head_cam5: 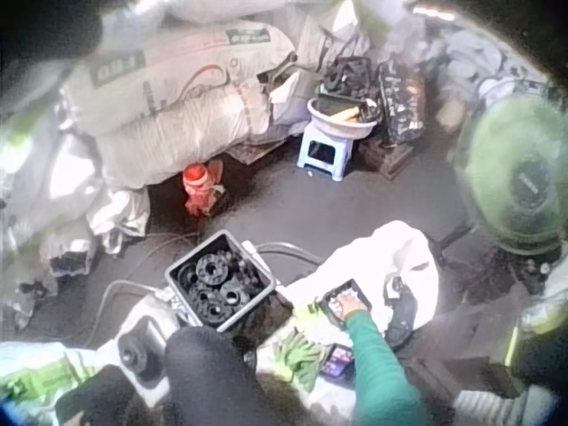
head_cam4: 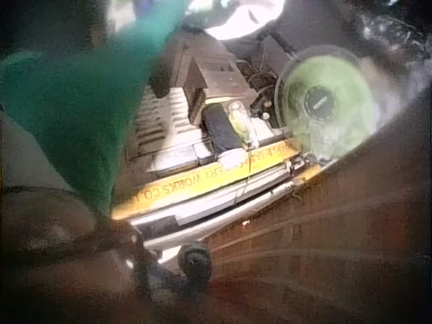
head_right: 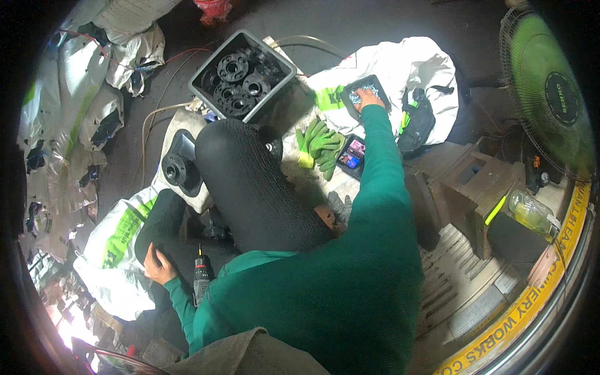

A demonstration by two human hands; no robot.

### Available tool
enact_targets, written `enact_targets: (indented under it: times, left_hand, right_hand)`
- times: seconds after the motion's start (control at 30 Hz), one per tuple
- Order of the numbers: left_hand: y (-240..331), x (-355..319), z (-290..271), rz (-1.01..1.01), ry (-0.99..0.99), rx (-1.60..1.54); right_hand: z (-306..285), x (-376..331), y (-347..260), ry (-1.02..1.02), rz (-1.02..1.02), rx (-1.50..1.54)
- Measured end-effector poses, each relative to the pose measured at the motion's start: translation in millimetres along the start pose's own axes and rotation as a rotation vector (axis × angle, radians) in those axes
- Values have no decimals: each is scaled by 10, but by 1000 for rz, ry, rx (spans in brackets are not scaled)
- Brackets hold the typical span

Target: The person sits cross-legged on the floor and uses a cordless impact driver to fasten bolts into a circular metal component resting on a cushion. They repeatedly pick up bolts, align them, and drive them into the part, then place the finished component into a nearby tray.

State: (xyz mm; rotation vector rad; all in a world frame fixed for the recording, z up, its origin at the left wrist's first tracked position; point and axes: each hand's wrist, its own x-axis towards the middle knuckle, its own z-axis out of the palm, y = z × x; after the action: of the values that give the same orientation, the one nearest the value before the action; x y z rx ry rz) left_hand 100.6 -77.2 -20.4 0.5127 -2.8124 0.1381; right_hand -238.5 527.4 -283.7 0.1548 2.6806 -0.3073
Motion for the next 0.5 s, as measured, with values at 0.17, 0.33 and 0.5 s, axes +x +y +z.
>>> enact_targets:
  times: [0.17,0.33,0.5]
  left_hand:
    - [12,15,7,10,8,-8]
    - [40,14,-1,-1,-9,30]
    - [35,19,7,-3,-12,13]
  right_hand:
    - [-11,27,-11,-28,29,-39]
    - [-42,35,14,-28,-32,-46]
    - [-118,78,-7,-92,-94,-155]
